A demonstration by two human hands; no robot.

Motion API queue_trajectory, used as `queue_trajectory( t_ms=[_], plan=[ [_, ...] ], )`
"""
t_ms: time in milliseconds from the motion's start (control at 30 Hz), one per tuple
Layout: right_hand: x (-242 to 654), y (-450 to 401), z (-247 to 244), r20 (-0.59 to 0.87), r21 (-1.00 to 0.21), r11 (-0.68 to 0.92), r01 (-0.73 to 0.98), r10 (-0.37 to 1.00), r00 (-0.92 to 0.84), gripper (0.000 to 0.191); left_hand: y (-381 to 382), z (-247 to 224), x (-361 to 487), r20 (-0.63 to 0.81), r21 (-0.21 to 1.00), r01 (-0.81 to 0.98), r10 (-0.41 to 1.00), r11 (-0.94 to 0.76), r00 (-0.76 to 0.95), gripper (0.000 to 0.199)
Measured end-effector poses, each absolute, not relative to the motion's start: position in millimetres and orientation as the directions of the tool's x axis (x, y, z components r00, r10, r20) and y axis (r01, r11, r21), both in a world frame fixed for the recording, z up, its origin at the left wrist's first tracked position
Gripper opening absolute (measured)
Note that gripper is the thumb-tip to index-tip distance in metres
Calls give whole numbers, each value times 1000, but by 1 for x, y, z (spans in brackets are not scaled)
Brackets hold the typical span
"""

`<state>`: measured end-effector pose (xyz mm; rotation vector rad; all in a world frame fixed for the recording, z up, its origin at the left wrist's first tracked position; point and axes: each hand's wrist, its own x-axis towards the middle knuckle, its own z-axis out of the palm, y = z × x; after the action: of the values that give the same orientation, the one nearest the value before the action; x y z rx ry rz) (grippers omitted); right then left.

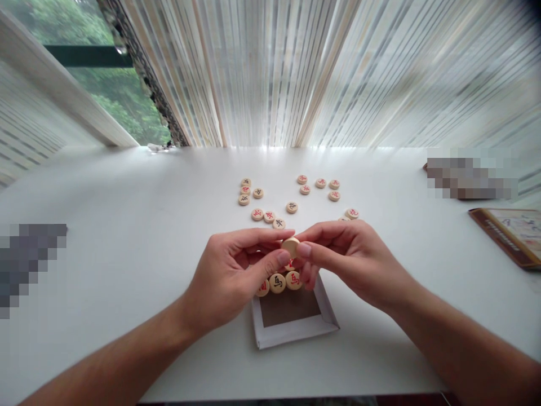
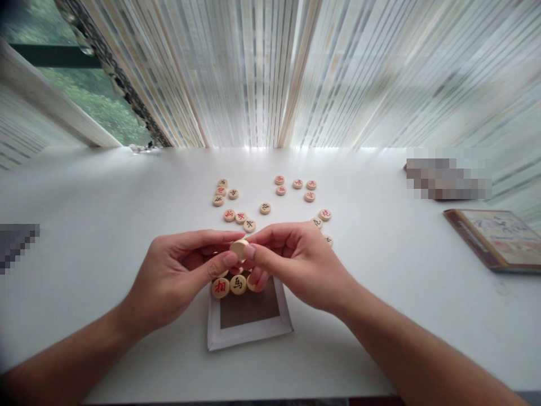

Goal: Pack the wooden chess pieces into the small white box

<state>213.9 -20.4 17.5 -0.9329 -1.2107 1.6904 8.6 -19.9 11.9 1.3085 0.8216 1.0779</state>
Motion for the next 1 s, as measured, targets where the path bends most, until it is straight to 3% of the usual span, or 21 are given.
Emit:
queue_trajectory(
  t_ms=[200,400,633,1000],
  plan=[
    [212,-23,18,-36,-977,-101,-187,945,-325,23,-16,11,9,88,982,-185,951,-33,297,31],
    [211,-26,8,204,-978,205,-25,937,-283,22,-16,15,9,50,985,-170,952,3,304,25],
    [214,-25,7,575,-685,629,367,776,-258,8,-17,14,9,2,986,-156,942,53,335,22],
    [216,-24,3,599,-643,663,383,747,-288,19,-13,15,9,-17,970,-225,949,92,314,38]
  ],
)
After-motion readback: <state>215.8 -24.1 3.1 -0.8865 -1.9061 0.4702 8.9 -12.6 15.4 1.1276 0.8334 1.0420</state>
